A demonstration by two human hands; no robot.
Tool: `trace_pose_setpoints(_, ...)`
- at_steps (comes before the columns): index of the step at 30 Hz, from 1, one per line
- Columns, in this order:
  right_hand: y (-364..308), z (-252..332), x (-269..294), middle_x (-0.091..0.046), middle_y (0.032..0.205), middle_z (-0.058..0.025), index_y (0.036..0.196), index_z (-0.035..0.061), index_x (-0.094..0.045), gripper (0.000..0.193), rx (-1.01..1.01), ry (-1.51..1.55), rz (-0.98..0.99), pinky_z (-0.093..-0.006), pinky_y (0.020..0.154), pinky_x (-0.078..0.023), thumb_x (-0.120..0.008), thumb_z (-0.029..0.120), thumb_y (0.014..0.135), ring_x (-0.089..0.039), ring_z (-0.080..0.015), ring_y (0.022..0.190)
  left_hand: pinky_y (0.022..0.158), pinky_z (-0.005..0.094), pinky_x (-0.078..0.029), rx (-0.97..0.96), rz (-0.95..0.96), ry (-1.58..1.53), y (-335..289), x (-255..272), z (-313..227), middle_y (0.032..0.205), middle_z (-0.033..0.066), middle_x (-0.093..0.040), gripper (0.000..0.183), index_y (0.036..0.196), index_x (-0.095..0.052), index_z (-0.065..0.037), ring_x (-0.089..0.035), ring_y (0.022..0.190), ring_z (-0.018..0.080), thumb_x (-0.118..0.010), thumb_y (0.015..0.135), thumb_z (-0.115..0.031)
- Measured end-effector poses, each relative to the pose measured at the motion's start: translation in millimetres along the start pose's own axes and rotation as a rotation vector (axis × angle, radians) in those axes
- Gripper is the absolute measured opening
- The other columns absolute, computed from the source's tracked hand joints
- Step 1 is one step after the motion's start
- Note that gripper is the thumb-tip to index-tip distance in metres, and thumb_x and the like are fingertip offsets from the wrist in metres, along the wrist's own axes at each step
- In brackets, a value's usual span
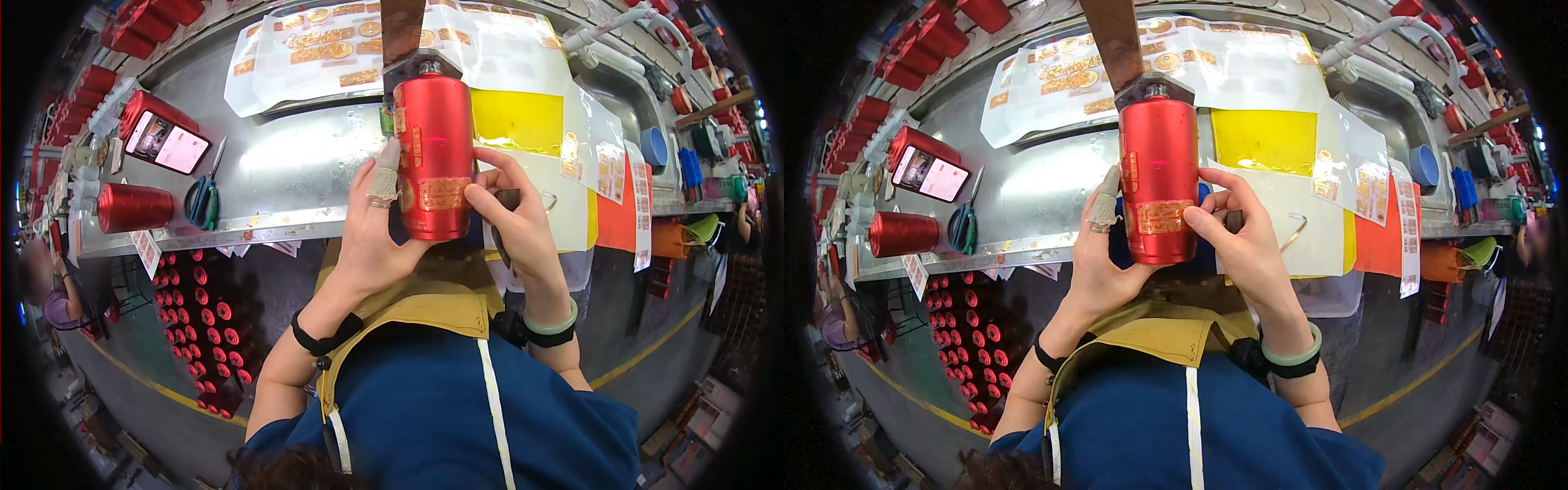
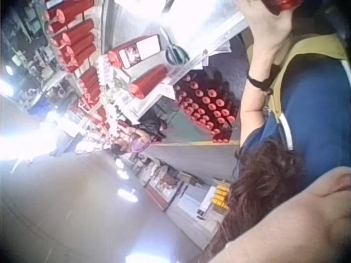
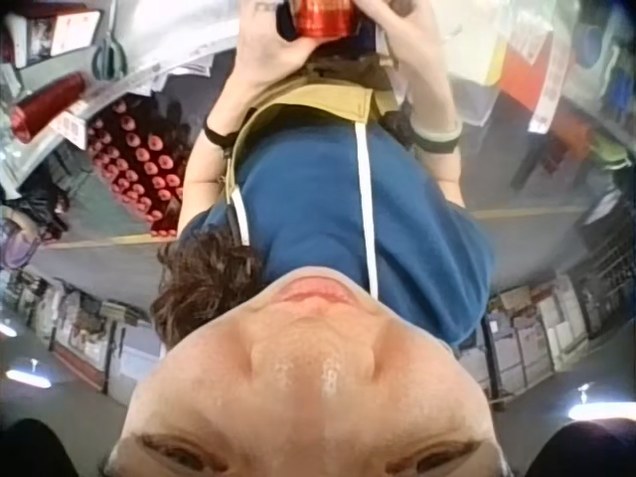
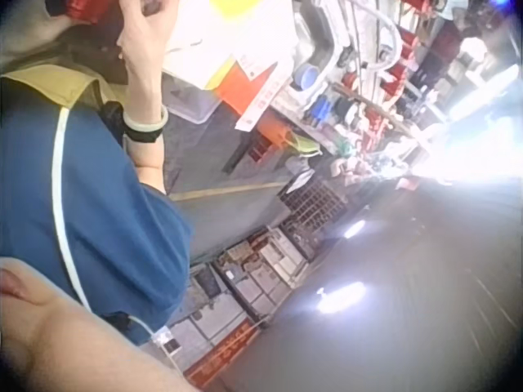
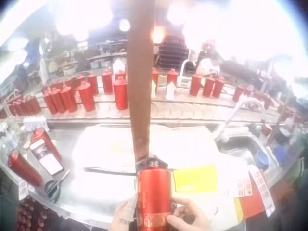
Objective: Applying labels to red cylindrical containers and smoothing them with a scraper tool.
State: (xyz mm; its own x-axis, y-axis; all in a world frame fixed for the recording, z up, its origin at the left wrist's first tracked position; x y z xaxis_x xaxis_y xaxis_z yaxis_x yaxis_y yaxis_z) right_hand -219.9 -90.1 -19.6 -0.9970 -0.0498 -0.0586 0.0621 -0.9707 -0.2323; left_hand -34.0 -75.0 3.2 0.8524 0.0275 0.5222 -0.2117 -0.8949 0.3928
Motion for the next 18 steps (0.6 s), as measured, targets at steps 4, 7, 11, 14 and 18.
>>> trace_pose_setpoints(4, -5, 11, -2, -0.060, 0.091, 0.0020, 0.138, 0.0012, -0.058, 0.047, 0.032, -0.057, -0.001, -0.0180, 0.068, -0.040, -0.075, 0.009, 0.096, -0.052, -0.0019, 0.078, 0.122, 0.0510, -0.032, 0.057, 0.048, -0.076, -2, -7, 9, 0.156, 0.0274, -0.045, 0.106, 0.158, -0.036, 0.005, -0.045, 0.143, 0.0442, -0.092, 0.071, -0.019)
trace_pose_setpoints(7, -7, 13, -3, -0.060, 0.090, 0.0026, 0.138, 0.0012, -0.058, 0.046, 0.060, -0.076, 0.002, -0.0184, 0.069, -0.040, -0.076, 0.007, 0.095, -0.051, -0.0018, 0.077, 0.123, 0.0482, -0.032, 0.114, 0.093, -0.189, 4, -1, 2, 0.158, 0.0264, -0.044, 0.107, 0.160, -0.032, 0.005, -0.041, 0.148, 0.0409, -0.092, 0.074, -0.020)
trace_pose_setpoints(11, -13, 22, -2, -0.059, 0.093, 0.0026, 0.136, 0.0014, -0.059, 0.042, 0.076, -0.084, -0.002, -0.0197, 0.074, -0.041, -0.073, 0.011, 0.097, -0.050, -0.0029, 0.082, 0.124, 0.0439, -0.031, 0.229, 0.146, -0.456, 7, -1, 16, 0.160, 0.0236, -0.043, 0.103, 0.162, -0.027, 0.006, -0.038, 0.152, 0.0328, -0.088, 0.083, -0.021)
trace_pose_setpoints(14, -14, 20, 15, -0.057, 0.111, -0.0026, 0.138, 0.0001, -0.052, 0.037, 0.041, -0.040, -0.051, -0.0238, 0.090, -0.041, -0.060, 0.014, 0.105, -0.051, -0.0072, 0.098, 0.127, 0.0414, -0.025, 0.424, 0.139, -0.823, 11, -8, 24, 0.164, 0.0194, -0.035, 0.086, 0.162, -0.021, 0.007, -0.034, 0.152, 0.0266, -0.073, 0.097, -0.012)
trace_pose_setpoints(18, -20, 0, 30, -0.061, 0.117, -0.0042, 0.131, -0.0009, -0.055, 0.027, 0.033, 0.020, -0.039, -0.0250, 0.096, -0.046, -0.055, 0.005, 0.105, -0.056, -0.0087, 0.105, 0.127, 0.0426, -0.024, 0.510, 0.190, -0.960, 14, -15, 26, 0.166, 0.0188, -0.030, 0.083, 0.164, -0.017, 0.006, -0.030, 0.154, 0.0266, -0.069, 0.100, -0.007)
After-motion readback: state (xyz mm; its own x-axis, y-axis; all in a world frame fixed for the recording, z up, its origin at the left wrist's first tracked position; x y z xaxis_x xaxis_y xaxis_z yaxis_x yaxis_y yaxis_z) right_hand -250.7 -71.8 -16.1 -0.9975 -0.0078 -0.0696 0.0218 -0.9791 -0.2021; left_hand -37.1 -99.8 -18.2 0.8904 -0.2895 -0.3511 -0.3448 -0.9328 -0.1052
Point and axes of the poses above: each hand's wrist, its own y-axis towards the middle knuckle, its own x-axis out of the back of the hand, z = x × y, the point moved 9 cm from there along y, towards the middle knuckle
